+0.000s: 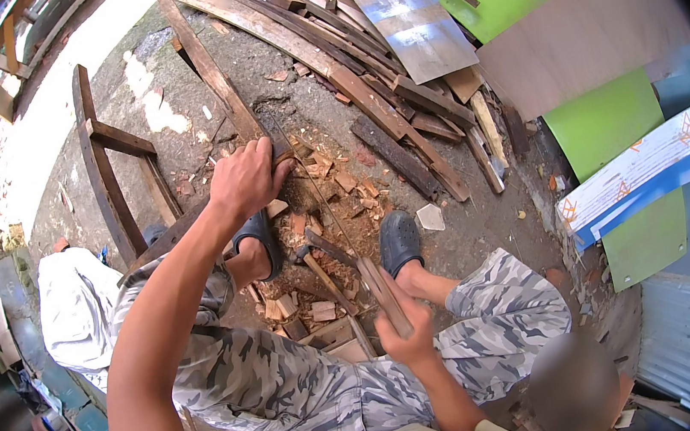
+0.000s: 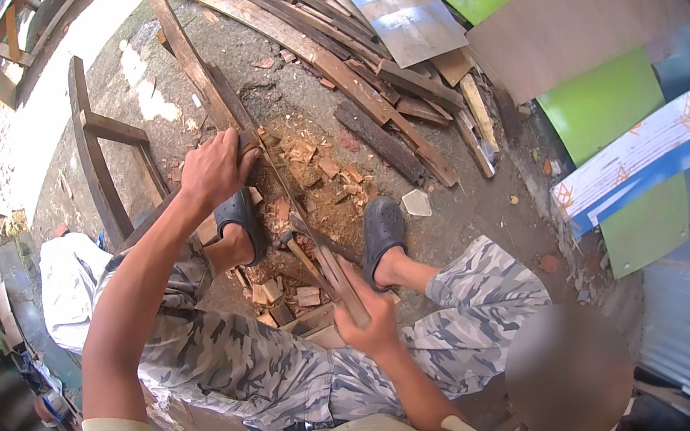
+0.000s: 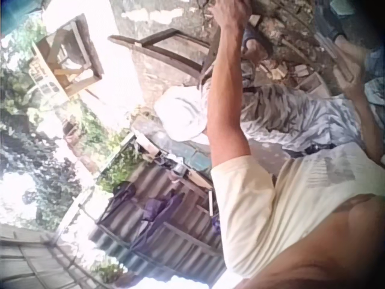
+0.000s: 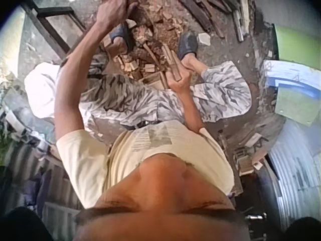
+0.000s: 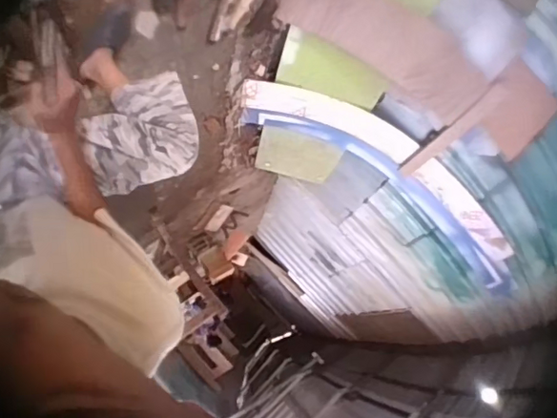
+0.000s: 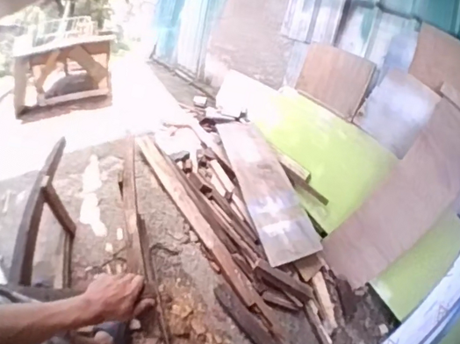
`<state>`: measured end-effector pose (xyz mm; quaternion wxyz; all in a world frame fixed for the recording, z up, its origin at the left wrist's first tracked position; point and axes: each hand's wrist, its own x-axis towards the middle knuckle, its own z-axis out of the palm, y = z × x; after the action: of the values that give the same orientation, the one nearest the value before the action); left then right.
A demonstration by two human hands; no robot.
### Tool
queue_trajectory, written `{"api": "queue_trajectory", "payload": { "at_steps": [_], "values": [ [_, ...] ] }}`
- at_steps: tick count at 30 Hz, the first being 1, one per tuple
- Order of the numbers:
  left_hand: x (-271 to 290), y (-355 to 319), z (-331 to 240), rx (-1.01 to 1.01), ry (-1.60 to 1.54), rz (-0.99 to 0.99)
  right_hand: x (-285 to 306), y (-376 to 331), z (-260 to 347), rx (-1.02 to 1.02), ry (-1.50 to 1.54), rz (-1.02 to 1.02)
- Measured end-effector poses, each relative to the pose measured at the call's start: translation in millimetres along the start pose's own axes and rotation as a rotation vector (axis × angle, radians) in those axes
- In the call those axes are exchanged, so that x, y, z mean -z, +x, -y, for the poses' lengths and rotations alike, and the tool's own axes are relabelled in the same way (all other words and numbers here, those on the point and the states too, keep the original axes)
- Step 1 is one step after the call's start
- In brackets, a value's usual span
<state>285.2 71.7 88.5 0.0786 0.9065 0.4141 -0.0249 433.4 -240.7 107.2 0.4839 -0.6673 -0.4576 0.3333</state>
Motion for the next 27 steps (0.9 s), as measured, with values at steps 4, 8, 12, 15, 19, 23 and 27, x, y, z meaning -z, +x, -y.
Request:
{"api": "queue_trajectory", "payload": {
  "at_steps": [4,8,12,15,19,23,27],
  "values": [
    [5,-2,-3,0.018,-0.024,0.039,33,-35,25,-0.035,-0.06,0.048],
    [-3,0,-7,-0.034,0.008,-0.013,-30,73,-19,-0.012,-0.023,0.009],
    [9,4,-8,0.017,-0.015,0.064,-44,133,-24,0.002,0.034,0.026],
    [6,3,-1,0.02,-0.013,0.044,-28,61,-6,0.01,-0.013,-0.013],
    [3,2,-2,-0.003,-0.017,0.017,23,-20,17,-0.008,-0.026,0.002],
    [4,0,-6,0.004,0.011,0.016,-14,41,-12,-0.013,0.052,-0.017],
    [3,5,-8,-0.016,0.042,0.003,-57,162,-27,-0.002,0.171,0.023]
  ]
}}
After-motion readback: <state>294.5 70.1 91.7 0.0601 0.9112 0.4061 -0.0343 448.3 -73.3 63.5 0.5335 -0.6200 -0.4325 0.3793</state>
